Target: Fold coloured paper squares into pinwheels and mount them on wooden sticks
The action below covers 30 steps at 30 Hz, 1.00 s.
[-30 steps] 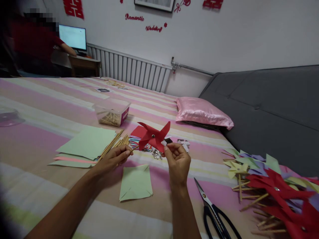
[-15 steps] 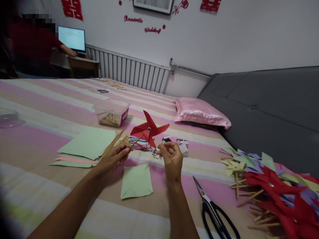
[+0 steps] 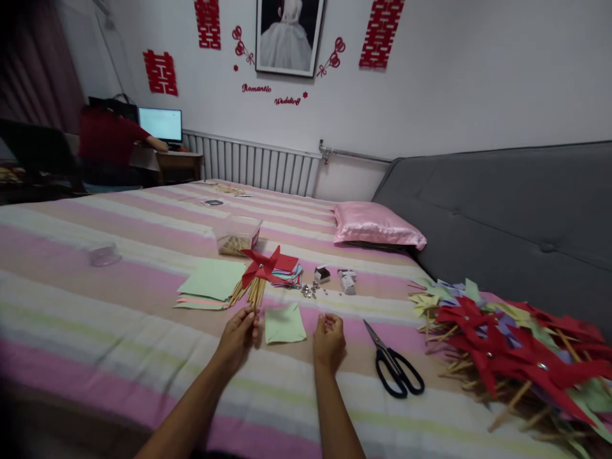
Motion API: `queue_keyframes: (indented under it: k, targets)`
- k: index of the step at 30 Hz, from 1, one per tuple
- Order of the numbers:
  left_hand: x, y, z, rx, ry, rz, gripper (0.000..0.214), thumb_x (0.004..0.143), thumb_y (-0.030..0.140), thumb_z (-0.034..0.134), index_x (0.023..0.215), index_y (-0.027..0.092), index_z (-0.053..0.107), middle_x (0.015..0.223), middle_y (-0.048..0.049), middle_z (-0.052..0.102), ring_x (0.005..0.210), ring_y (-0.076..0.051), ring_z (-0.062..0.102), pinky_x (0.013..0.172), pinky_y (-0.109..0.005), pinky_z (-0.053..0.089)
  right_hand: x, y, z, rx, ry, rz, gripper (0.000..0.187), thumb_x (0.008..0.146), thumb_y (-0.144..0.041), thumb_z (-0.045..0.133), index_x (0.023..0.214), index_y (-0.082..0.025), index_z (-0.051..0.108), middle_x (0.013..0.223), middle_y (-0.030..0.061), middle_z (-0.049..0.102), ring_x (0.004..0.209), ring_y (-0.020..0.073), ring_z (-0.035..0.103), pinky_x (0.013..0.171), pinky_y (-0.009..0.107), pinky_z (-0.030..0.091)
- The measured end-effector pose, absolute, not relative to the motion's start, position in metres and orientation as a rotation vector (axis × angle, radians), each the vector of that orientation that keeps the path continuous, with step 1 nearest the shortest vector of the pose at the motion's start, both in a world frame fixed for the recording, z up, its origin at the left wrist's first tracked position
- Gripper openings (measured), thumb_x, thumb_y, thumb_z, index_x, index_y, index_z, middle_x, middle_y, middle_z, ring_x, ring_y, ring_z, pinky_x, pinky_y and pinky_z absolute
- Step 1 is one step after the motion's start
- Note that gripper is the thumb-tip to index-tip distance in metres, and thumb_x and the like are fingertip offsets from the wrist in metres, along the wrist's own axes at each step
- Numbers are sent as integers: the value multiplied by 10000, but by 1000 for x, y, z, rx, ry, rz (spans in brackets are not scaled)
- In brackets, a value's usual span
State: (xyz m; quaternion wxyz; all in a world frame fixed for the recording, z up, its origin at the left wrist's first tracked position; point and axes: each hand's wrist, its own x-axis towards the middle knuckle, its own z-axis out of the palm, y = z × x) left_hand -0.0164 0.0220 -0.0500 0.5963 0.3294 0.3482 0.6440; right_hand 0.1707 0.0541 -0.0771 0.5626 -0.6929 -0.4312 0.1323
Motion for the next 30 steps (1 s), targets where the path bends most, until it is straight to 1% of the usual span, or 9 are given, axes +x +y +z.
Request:
queue_keyframes:
  k: [3,6,14,17,23,24,26,28,30]
  targets:
    - [-21,-1,-54,767,814,1517,296,674,358,683,828,167,518,589,68,482,429,-45,412,379,-166,323,173,15,-79,-1689,-1053,332,268,791,-434,452,883,-202,548,831,72,683,693,210,651,564,262,425]
    - [-24,-15,-58,774,819,1510,326,645,361,704,823,154,525,577,66,484,434,-44,414,394,-168,319,169,-14,-79,-1707,-1155,355,236,794,-412,454,884,-218,555,800,49,688,738,227,640,586,270,407]
    - [-25,-27,-59,804,828,1445,298,626,348,709,761,152,530,530,68,470,396,-40,390,395,-174,259,155,-24,-70,-1743,-1276,332,212,782,-357,468,856,-198,588,687,40,654,687,221,599,578,269,358]
    - [-27,-29,-60,816,814,1414,298,625,354,710,755,146,542,527,63,471,400,-42,392,403,-174,258,153,-20,-69,-1733,-1256,346,226,789,-389,458,811,-206,589,673,36,640,664,215,588,572,269,357]
    - [-28,-27,-61,820,802,1386,300,627,370,704,750,151,541,533,60,477,408,-36,382,406,-162,230,161,-20,-72,-1567,-1218,472,356,799,-494,419,704,-192,583,599,15,608,583,187,571,550,264,395]
    - [-28,-28,-61,821,807,1380,300,628,375,702,747,153,541,530,61,476,406,-36,379,404,-162,229,163,-21,-72,-1524,-1215,509,366,795,-504,423,730,-183,587,586,9,603,551,177,564,531,261,403]
    - [-26,-30,-60,823,822,1368,300,627,386,700,741,157,543,525,61,475,399,-38,374,397,-165,233,165,-21,-69,-1445,-1203,571,388,786,-514,442,861,-163,589,629,9,619,527,162,562,502,255,421]
    - [-24,-34,-59,825,838,1354,298,632,395,697,740,161,547,522,59,481,394,-43,372,392,-170,244,163,-21,-61,-1343,-1200,613,425,774,-494,487,1027,-157,548,793,41,647,593,157,590,533,262,456]
    - [-22,-42,-58,825,850,1340,295,640,400,693,745,160,556,521,54,489,392,-45,374,389,-174,250,156,-22,-49,-1203,-1240,616,463,747,-434,567,1127,-177,503,1011,86,611,734,168,607,636,296,486]
